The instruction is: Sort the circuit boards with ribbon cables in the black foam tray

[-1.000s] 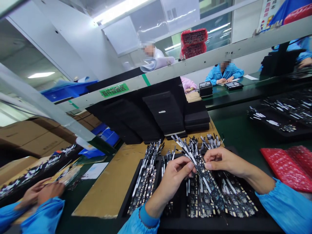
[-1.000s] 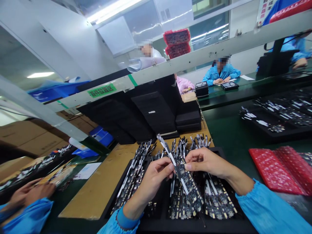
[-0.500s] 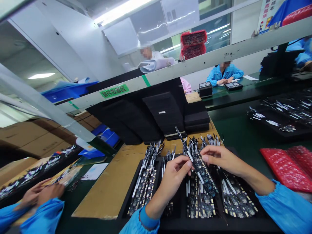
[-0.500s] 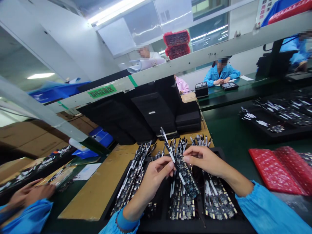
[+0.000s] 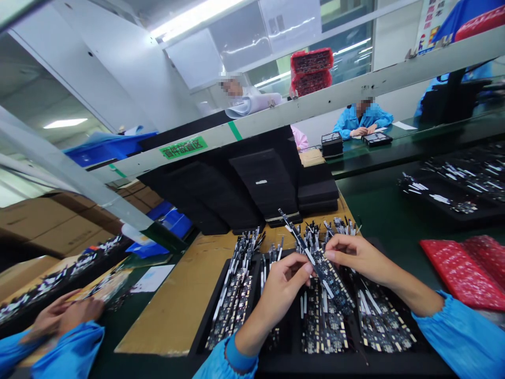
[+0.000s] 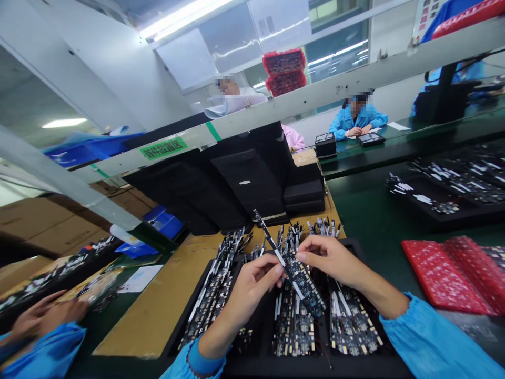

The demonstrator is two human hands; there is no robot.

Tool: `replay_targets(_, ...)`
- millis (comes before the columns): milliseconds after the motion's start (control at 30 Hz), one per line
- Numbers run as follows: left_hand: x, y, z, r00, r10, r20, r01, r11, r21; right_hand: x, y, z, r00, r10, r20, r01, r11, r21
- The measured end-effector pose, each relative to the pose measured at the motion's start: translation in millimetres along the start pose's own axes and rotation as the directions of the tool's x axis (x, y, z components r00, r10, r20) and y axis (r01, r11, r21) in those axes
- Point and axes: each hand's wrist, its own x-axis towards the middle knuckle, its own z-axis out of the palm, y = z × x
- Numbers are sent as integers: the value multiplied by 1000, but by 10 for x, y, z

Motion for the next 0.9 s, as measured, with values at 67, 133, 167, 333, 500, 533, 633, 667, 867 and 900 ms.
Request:
replay_targets(67,-4,-2,-2,1000,8,2,-8,1000,11,-40,-89,27,999,34,-29,-33,999,6)
replay_targets(133,-5,-10,-3,1000,14,6,-14,1000,24,-76,-169,48,998,49,-35,-49,999,11)
replay_targets(167,-5,-16,-3,1000,16,8,-16,999,29,-89,-198,54,998,51,-32,-50,999,13)
replay_targets(333,-3,-46,-1,1000,16,19,-16,999,30,-107,-234,46,999,35,-10,-34,999,36)
replay_targets(500,-8,-23,10,999,11,49,-10,1000,-18,-114,-225,20,999,14,37,-17,997,74)
replay_targets(533,-8,-15,13,998,9,55,-7,1000,-29,-117,-228,18,999,12,46,-16,996,83)
replay_targets(633,-9,2,19,998,4,62,-1,999,-50,-125,-249,20,998,21,62,-27,994,104)
replay_targets(667,-9,4,19,998,3,62,0,999,-54,-127,-257,22,997,25,67,-32,994,108)
replay_targets(867,-18,32,16,998,-29,63,32,999,-38,-123,-264,27,995,80,66,-89,987,138)
replay_targets(900,-21,44,17,998,-34,57,35,999,-25,-121,-259,24,994,87,62,-95,985,143)
